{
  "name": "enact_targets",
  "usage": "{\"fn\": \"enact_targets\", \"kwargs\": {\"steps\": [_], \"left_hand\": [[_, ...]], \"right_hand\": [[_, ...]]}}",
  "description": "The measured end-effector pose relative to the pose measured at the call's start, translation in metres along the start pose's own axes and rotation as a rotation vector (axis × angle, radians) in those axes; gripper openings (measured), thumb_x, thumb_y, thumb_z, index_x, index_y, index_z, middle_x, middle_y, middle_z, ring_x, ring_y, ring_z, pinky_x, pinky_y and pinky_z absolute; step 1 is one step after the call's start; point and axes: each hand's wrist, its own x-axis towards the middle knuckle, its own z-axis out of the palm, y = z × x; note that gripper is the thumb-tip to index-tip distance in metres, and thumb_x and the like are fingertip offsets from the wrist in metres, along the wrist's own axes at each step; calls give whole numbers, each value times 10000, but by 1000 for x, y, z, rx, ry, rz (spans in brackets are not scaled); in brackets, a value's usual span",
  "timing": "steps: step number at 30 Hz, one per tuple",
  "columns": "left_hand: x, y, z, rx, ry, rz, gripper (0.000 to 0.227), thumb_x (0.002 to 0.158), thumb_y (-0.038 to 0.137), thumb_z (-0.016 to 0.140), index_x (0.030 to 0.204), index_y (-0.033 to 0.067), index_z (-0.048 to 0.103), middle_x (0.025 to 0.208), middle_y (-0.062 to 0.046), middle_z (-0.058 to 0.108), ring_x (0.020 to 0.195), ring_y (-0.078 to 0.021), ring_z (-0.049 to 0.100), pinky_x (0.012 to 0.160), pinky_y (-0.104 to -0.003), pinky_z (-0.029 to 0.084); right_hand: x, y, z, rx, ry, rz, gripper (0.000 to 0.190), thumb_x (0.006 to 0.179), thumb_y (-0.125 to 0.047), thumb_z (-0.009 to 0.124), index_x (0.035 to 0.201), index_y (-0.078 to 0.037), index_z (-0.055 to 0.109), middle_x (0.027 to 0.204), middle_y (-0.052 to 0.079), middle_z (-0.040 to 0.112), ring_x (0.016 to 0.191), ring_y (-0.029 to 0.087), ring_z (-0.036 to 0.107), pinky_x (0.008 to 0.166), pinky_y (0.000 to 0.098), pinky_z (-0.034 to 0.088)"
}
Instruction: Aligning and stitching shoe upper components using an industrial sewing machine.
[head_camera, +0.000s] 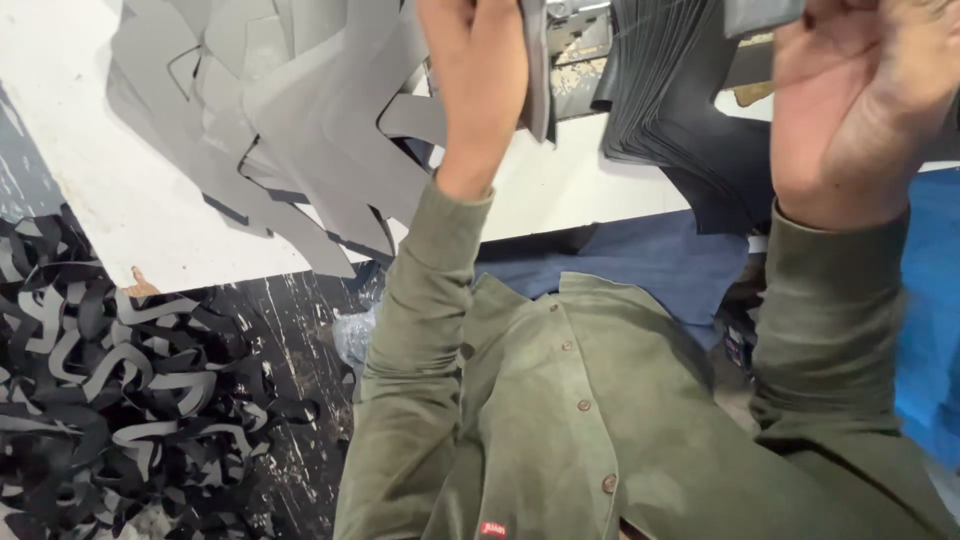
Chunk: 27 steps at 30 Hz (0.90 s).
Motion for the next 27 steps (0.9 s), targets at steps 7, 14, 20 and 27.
{"fn": "enact_targets", "kwargs": {"steps": [7, 14, 20, 27], "left_hand": [[-34, 52, 9, 30, -105, -74, 164, 1163, 118, 559, 1153, -32, 624, 907, 77, 545, 831, -19, 408, 712, -225, 336], [-34, 54, 18, 37, -57, -20, 189, 1203, 150, 579, 1277, -12, 643, 941, 60, 603, 832, -19, 454, 744, -204, 378], [-37, 49, 18, 47, -19, -12, 207, 1195, 165, 583, 1303, -2, 642, 914, 68, 574, 802, -11, 423, 721, -193, 355], [-35, 47, 17, 60, -23, -22, 228, 1194, 177, 600, 1319, -10, 637, 912, 68, 560, 800, -15, 412, 714, -197, 349]], "right_hand": [[17, 49, -1, -262, 10, -193, 130, 1090, -123, 637, 1143, -21, 576, 1030, 40, 626, 841, 145, 613, 816, 319, 557], [36, 16, 35, -654, -262, -250, 45, 1131, -9, 685, 1167, 15, 669, 889, 9, 534, 777, 106, 483, 674, 239, 371], [34, 17, 34, 108, -206, 130, 89, 1071, -112, 681, 1044, -49, 624, 803, 4, 565, 677, 82, 510, 612, 220, 405], [35, 36, 41, 229, -139, 215, 124, 1066, -62, 658, 976, -20, 583, 812, 19, 537, 607, 67, 458, 559, 223, 358]]}}
